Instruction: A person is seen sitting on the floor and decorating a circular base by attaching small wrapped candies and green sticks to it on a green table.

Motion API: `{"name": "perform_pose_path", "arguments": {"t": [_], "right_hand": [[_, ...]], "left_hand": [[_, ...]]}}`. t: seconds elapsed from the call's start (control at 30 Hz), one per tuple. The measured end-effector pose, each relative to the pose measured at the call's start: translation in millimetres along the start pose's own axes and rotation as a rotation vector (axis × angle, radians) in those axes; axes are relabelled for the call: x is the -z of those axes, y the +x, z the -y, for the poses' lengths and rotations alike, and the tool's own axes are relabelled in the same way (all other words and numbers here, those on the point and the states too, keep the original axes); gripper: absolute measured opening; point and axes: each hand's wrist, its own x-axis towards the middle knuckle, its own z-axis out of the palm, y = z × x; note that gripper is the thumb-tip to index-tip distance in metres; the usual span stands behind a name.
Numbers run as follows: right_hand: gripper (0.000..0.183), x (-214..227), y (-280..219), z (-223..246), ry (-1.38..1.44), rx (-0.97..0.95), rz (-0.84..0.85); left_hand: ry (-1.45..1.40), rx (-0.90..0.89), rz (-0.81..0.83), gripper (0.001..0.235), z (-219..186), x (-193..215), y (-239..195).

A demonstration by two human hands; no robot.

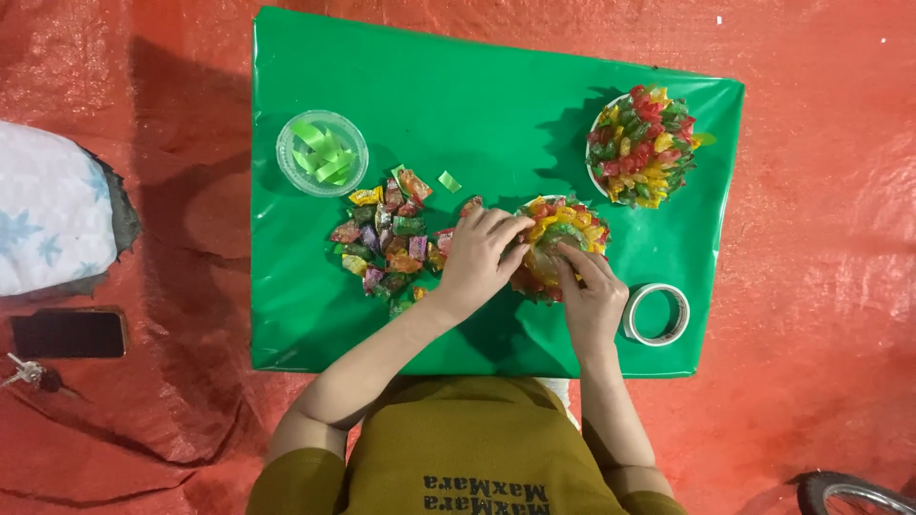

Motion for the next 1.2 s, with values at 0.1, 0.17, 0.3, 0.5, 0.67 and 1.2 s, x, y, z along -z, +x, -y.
{"name": "perform_pose_path", "arguments": {"t": [0.1, 0.17, 0.3, 0.5, 0.67, 1.2], "right_hand": [[0.016, 1.0, 2.3, -1.7, -0.052, 0.018, 0.038], [0.015, 0.8, 4.0, 1.6, -0.08, 0.027, 0.047], [0.015, -0.7, 6.2, 0.3, -0.119, 0.048, 0.06], [0.013, -5.2, 4.1, -9.6, -0.279, 0.125, 0.036], [0.012, -11.3, 5.1, -7.1, -0.404, 0.178, 0.041], [0.021, 0.3, 19.0, -0.5, -0.311, 0.224, 0.158]], "left_hand": [[-0.037, -0.001, -0.036, 0.032, 8.8, -9.1, -2.2], [-0.098, 0.023, -0.021, 0.034, 7.4, -7.6, -2.6], [-0.27, 0.121, 0.041, 0.041, 4.8, -8.2, -4.9], [-0.354, 0.15, 0.041, 0.044, 6.2, -8.3, -5.4], [-0.32, 0.145, 0.041, 0.044, 12.9, -17.8, -7.2], [-0.278, 0.117, 0.0, 0.026, 9.8, -17.6, -8.1]]}}
